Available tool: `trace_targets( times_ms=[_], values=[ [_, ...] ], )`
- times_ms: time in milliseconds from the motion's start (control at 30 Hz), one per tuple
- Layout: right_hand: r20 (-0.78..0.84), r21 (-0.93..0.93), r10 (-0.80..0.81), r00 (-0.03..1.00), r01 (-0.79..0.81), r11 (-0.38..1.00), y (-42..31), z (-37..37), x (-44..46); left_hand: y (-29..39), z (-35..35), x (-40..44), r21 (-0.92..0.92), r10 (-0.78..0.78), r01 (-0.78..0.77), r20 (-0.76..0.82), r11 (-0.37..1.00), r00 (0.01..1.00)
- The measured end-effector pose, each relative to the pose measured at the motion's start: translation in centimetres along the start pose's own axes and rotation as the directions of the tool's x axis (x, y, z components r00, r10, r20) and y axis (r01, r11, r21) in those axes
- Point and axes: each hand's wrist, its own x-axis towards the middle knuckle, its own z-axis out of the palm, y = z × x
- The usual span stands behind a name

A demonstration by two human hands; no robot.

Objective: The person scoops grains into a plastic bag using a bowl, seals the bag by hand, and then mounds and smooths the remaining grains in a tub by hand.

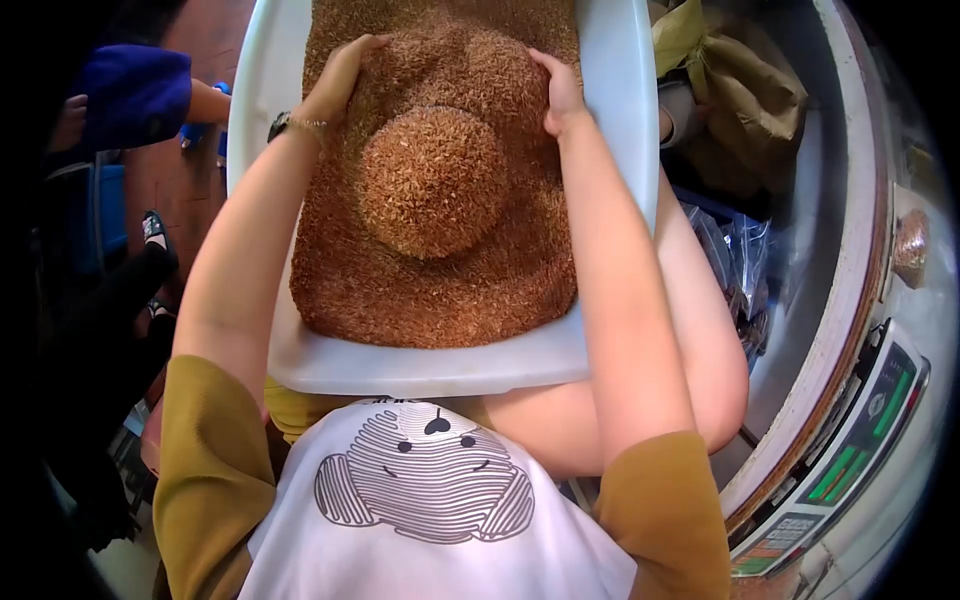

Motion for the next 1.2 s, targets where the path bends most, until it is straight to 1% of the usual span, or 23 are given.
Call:
trace_targets(
  times_ms=[33, 100, 133, 200, 267, 300, 367, 400, 500, 567, 633, 733, 767, 833, 867, 900, 933, 967, 1000, 1067, 1100, 1167, 1200],
  values=[
    [0.011, 0.097, 0.017, 1.0, -0.018, 0.995, 1.1, -0.5, -0.2, 1.5, 0.1, -1.3, -0.195, -0.141, 0.15, 0.061, 0.969, 0.988],
    [0.052, 0.262, -0.002, 0.999, -0.012, 0.965, 3.2, -1.2, -1.2, 4.0, -0.2, -3.8, -0.513, -0.358, 0.443, 0.262, 0.735, 0.896],
    [0.082, 0.33, -0.042, 0.996, 0.013, 0.944, 4.1, -1.3, -1.7, 4.8, -0.5, -4.9, -0.482, -0.372, 0.458, 0.268, 0.747, 0.889],
    [0.117, 0.427, -0.088, 0.989, 0.029, 0.904, 3.9, -0.2, -3.7, 2.9, 0.0, -5.5, -0.582, -0.388, 0.413, 0.175, 0.7, 0.905],
    [0.119, 0.394, -0.053, 0.992, 0.002, 0.919, 3.9, -0.7, -3.7, 5.2, -0.4, -8.4, -0.598, -0.433, 0.401, 0.099, 0.694, 0.896],
    [0.119, 0.375, -0.033, 0.992, -0.014, 0.927, 4.1, -0.8, -3.9, 4.7, -0.6, -9.0, -0.679, -0.403, 0.369, 0.116, 0.634, 0.908],
    [-0.126, 0.232, -0.048, 0.991, 0.076, 0.97, 5.3, -0.6, -4.9, 2.0, -0.6, -10.1, -0.815, -0.333, 0.303, 0.144, 0.494, 0.932],
    [-0.243, 0.153, -0.076, 0.967, 0.116, 0.982, 5.3, -0.3, -5.3, 1.1, -0.7, -10.7, -0.801, -0.393, 0.337, 0.139, 0.495, 0.909],
    [-0.396, -0.215, -0.244, 0.885, 0.169, 0.962, 6.1, 0.8, -9.1, -1.2, 0.8, -12.4, -0.582, -0.337, 0.183, -0.167, 0.793, 0.927],
    [-0.381, -0.382, -0.275, 0.883, 0.12, 0.916, 6.0, 1.2, -10.6, 1.6, 1.0, -15.3, -0.199, -0.18, 0.128, -0.27, 0.972, 0.946],
    [-0.3, -0.491, -0.322, 0.898, 0.143, 0.859, 6.2, 0.4, -11.2, 0.8, 0.9, -15.8, -0.034, -0.107, 0.102, -0.238, 0.994, 0.965],
    [-0.208, -0.657, -0.394, 0.895, 0.171, 0.734, 5.2, -1.7, -13.3, 3.3, -1.4, -18.4, 0.252, -0.035, 0.056, -0.085, 0.966, 0.996],
    [-0.174, -0.683, -0.434, 0.884, 0.209, 0.699, 4.8, -1.7, -14.0, 3.0, -1.4, -19.0, 0.273, 0.017, 0.016, -0.118, 0.962, 0.993],
    [-0.305, -0.797, -0.477, 0.824, 0.053, 0.601, 4.2, -1.1, -15.9, 3.8, -1.5, -20.7, 0.567, 0.177, -0.055, -0.163, 0.822, 0.971],
    [-0.299, -0.842, -0.505, 0.81, 0.025, 0.539, 3.7, -0.7, -17.3, 4.9, -1.9, -21.4, 0.656, 0.157, -0.05, -0.105, 0.753, 0.982],
    [-0.21, -0.881, -0.549, 0.809, 0.087, 0.465, 4.7, -2.2, -16.5, 6.5, -2.5, -21.5, 0.659, -0.001, 0.027, -0.04, 0.752, 0.999],
    [-0.138, -0.878, -0.509, 0.85, 0.133, 0.46, 4.8, -2.9, -16.5, 4.3, -2.3, -21.5, 0.925, 0.308, -0.26, 0.171, 0.275, 0.936],
    [-0.074, -0.911, -0.472, 0.879, 0.133, 0.391, 5.2, -3.1, -16.9, 3.8, -1.8, -21.7, 0.944, 0.349, -0.198, 0.098, 0.263, 0.932],
    [-0.039, -0.941, -0.361, 0.932, 0.088, 0.327, 6.3, -4.4, -15.7, 4.6, -2.1, -21.5, 0.959, 0.081, -0.211, 0.199, 0.186, 0.977],
    [-0.116, -0.961, -0.064, 0.991, -0.096, 0.258, 7.7, -6.1, -14.4, 4.2, -1.4, -22.2, 0.912, 0.029, -0.006, -0.006, 0.41, 1.0],
    [-0.14, -0.984, -0.08, 0.987, -0.13, 0.125, 6.9, -4.7, -16.4, 2.1, 0.5, -21.9, 0.978, 0.239, 0.108, -0.15, 0.179, 0.959],
    [-0.235, -0.971, -0.099, 0.967, -0.228, 0.072, 5.4, -2.3, -20.6, 2.5, 0.5, -23.1, 0.952, 0.237, 0.093, -0.166, 0.293, 0.957],
    [-0.212, -0.976, -0.076, 0.974, -0.215, -0.032, 6.1, -3.2, -20.1, 3.8, 0.0, -23.0, 0.986, -0.107, 0.006, 0.012, 0.166, 0.994]
  ],
)
